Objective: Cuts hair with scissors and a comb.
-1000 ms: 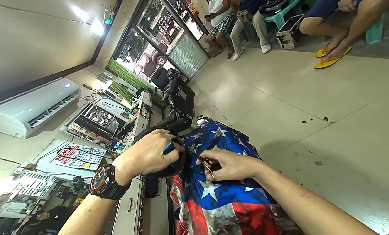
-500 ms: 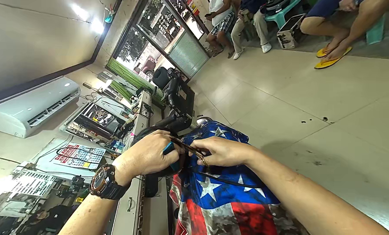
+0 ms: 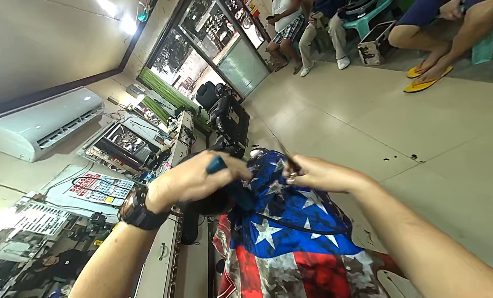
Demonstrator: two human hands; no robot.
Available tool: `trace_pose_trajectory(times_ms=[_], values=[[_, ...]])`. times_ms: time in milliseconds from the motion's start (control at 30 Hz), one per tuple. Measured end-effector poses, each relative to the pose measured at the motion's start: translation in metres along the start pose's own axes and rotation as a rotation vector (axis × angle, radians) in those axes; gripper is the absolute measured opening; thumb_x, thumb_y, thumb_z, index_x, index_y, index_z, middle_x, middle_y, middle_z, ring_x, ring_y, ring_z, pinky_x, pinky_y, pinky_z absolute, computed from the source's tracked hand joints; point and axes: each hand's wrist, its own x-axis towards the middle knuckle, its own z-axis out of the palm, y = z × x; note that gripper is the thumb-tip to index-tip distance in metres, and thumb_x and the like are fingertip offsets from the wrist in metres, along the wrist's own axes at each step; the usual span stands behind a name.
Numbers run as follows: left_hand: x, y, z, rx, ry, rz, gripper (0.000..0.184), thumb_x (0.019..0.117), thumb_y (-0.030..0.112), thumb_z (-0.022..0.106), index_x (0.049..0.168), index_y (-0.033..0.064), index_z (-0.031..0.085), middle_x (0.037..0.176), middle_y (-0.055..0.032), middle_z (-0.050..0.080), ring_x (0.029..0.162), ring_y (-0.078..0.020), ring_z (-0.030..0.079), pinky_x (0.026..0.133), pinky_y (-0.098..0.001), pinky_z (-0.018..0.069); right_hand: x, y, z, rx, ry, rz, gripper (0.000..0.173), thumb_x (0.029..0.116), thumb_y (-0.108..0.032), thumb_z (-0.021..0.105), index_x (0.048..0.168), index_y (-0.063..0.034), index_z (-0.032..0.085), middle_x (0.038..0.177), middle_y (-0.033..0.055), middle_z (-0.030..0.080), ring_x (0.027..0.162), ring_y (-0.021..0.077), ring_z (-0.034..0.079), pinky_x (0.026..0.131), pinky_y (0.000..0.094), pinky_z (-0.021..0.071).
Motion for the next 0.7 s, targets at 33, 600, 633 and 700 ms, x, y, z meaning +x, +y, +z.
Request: trace_pose_trajectory(times_ms=[33, 600, 633, 700], values=[[-0.002, 0.007, -0.007, -0.115, 0.045, 0.037, 0.046, 0.1073, 0.032, 0.035, 0.118, 0.0116, 0.075, 0.126, 0.0012, 0.072, 0.126, -0.0143, 0.062, 0.115, -0.0407, 0.0465, -0.004, 0.010, -0.004, 0.047, 0.056, 0.121, 0.041, 0.0990, -0.009, 0.065, 0.135, -0.0058, 0.046, 0.110, 0.0117, 0.065, 0.093, 0.0246, 0.069, 0.077, 0.0468, 0.0610], [-0.044, -0.051, 0.001, -0.359, 0.248, 0.431, 0.047, 0.1124, 0.028, 0.032, 0.117, 0.0043, 0.071, 0.104, -0.0017, 0.076, 0.082, -0.0098, 0.072, 0.072, -0.0260, 0.0617, -0.017, -0.112, 0.125, -0.099, 0.512, -0.580, 0.028, 0.1044, -0.009, 0.049, 0.130, -0.0087, 0.061, 0.115, 0.0004, 0.067, 0.100, 0.0081, 0.066, 0.086, 0.0237, 0.0574], [-0.049, -0.061, 0.004, -0.368, 0.255, 0.436, 0.047, 0.1122, 0.030, 0.033, 0.119, 0.0041, 0.071, 0.106, -0.0023, 0.076, 0.083, -0.0102, 0.072, 0.073, -0.0265, 0.0618, -0.014, -0.111, 0.131, -0.098, 0.511, -0.550, 0.028, 0.1029, -0.007, 0.051, 0.129, -0.0094, 0.061, 0.113, 0.0006, 0.068, 0.098, 0.0088, 0.066, 0.083, 0.0242, 0.0578], [-0.058, -0.079, 0.005, -0.339, 0.261, 0.403, 0.044, 0.1091, 0.036, 0.044, 0.133, 0.0051, 0.064, 0.118, -0.0037, 0.073, 0.099, -0.0115, 0.071, 0.086, -0.0297, 0.0610, -0.004, -0.108, 0.137, -0.143, 0.556, -0.484, 0.028, 0.1013, -0.006, 0.053, 0.127, -0.0104, 0.064, 0.112, 0.0006, 0.068, 0.096, 0.0088, 0.066, 0.083, 0.0262, 0.0578]])
